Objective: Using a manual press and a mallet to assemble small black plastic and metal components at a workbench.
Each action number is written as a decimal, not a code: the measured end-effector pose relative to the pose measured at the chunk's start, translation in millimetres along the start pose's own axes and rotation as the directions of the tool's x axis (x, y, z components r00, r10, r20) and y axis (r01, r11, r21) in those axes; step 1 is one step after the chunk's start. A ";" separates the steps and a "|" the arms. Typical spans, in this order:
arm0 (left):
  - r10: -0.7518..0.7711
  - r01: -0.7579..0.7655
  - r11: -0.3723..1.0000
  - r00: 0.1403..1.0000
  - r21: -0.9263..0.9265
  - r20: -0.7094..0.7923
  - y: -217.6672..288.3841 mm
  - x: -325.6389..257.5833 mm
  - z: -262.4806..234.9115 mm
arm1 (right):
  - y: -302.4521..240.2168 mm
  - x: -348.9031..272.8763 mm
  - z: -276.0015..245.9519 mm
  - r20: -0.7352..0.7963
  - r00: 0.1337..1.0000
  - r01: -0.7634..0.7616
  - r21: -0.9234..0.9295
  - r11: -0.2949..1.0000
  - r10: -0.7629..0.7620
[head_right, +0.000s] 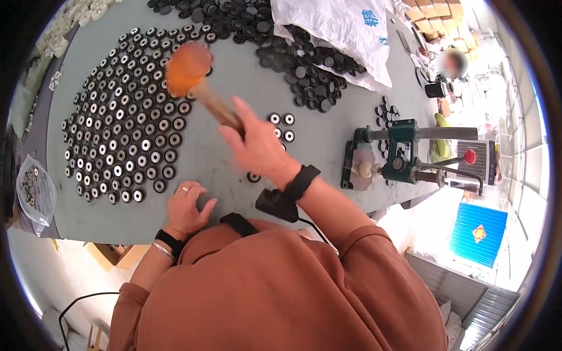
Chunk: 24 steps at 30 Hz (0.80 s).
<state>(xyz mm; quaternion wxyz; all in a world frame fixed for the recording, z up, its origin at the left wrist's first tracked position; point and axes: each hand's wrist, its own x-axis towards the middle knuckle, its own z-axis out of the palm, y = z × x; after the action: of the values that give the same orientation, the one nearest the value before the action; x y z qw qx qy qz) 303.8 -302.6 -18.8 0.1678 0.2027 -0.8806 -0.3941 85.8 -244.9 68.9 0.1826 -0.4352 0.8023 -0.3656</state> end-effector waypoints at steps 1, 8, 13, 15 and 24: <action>0.004 -0.004 1.000 1.000 0.003 -0.008 0.6 5.9 2.7 | 1.1 14.1 -5.5 0.035 0.987 -0.161 0.036 0.986 0.160; -0.054 0.142 0.903 0.974 0.406 -0.220 -4.8 108.7 -26.0 | 41.7 115.0 18.9 0.111 0.944 -0.320 0.530 0.785 0.310; -0.298 0.289 0.828 0.953 0.480 -0.060 -25.5 140.4 -27.4 | 51.6 159.6 42.0 0.098 0.952 -0.302 0.483 0.822 0.292; -0.326 0.308 0.819 0.944 0.484 -0.049 -25.8 146.2 -26.4 | 54.4 168.4 51.5 0.102 0.957 -0.285 0.479 0.830 0.270; -0.480 0.357 0.754 0.873 0.551 0.091 0.7 184.9 -27.9 | 68.6 171.3 60.8 0.364 0.931 -0.187 0.401 0.897 0.032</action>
<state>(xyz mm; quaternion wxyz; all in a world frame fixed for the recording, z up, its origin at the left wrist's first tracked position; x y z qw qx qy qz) 157.0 -410.1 24.4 -0.0877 0.3868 -0.8980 -0.1904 -10.8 -389.0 -18.4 0.4332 -0.3953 0.6807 -0.4390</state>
